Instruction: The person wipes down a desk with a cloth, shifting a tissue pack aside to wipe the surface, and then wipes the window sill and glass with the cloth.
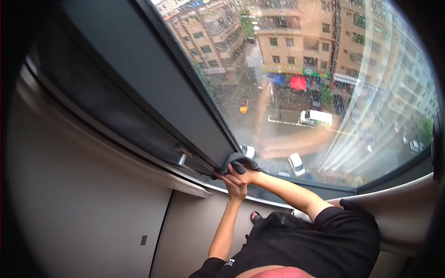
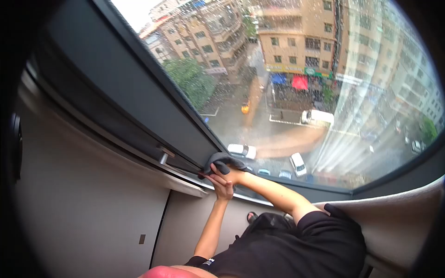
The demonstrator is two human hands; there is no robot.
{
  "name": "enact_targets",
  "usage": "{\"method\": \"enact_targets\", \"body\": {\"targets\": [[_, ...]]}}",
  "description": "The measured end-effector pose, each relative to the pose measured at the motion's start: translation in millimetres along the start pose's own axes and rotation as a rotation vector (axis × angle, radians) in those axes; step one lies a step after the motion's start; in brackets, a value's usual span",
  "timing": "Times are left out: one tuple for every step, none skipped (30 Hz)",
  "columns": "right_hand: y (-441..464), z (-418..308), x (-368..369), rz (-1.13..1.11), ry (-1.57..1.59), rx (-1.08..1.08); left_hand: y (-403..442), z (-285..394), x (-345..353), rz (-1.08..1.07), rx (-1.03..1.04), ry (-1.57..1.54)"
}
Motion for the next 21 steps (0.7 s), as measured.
{"method": "enact_targets", "body": {"targets": [[-13, 14, 23, -0.121, 0.146, 0.099, -13, -13, 14, -0.031, -0.071, -0.087], [-26, 27, 51, -0.113, 0.102, 0.001, -27, -25, 29, -0.105, -0.126, -0.093], [-41, 35, 81, -0.106, 0.060, -0.098, -45, -43, 43, -0.178, -0.181, -0.099], [-58, 28, 89, -0.173, -0.180, -0.173, -67, -73, 61, -0.318, -0.205, 0.015], [-72, 29, 101, -0.215, -0.192, -0.107, -77, -74, 69, -0.299, -0.197, -0.004], [-88, 31, 104, -0.228, -0.154, -0.003, -85, -63, 76, -0.306, -0.217, 0.039], [-100, 34, 111, -0.235, -0.118, 0.101, -92, -59, 78, -0.314, -0.230, 0.085], [-102, 33, 104, -0.004, 0.054, 0.188, -94, -53, 78, -0.370, -0.249, 0.000], [-107, 34, 102, 0.018, -0.015, 0.202, -98, -58, 80, -0.421, -0.271, 0.025], [-112, 39, 104, -0.037, 0.006, 0.242, -100, -59, 80, -0.418, -0.274, 0.036], [-113, 37, 97, -0.094, 0.029, 0.280, -103, -60, 80, -0.414, -0.280, 0.047], [-117, 36, 92, -0.156, 0.048, 0.356, -103, -57, 80, -0.422, -0.259, 0.055], [-120, 27, 77, -0.026, 0.002, 0.318, -103, -51, 80, -0.413, -0.215, 0.073], [-122, 23, 66, -0.058, -0.012, 0.378, -106, -44, 81, -0.402, -0.152, 0.094], [-125, 19, 54, -0.088, -0.030, 0.440, -106, -35, 83, -0.389, -0.086, 0.113], [-132, 12, 40, 0.018, -0.125, 0.402, -106, -25, 88, -0.385, 0.023, 0.100], [-138, 6, 24, 0.181, -0.220, 0.322, -106, -11, 91, -0.381, 0.128, 0.083], [-148, 0, 6, 0.244, -0.290, 0.325, -102, 6, 97, -0.407, 0.193, 0.037], [-159, -5, -9, 0.305, -0.366, 0.330, -95, 18, 104, -0.423, 0.199, 0.015], [-175, -10, -19, 0.458, -0.523, 0.290, -84, 36, 114, -0.450, 0.338, -0.064], [-184, -21, -41, 0.488, -0.589, 0.285, -73, 57, 119, -0.482, 0.485, -0.157]]}}
Point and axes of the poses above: each hand's wrist, its own y-axis towards the middle knuckle, its own x-axis out of the palm, z = x × y, the point moved 5 cm from there along y, towards the middle knuckle, and after that the axes turned 12 degrees about -z, right-handed, at the moved point
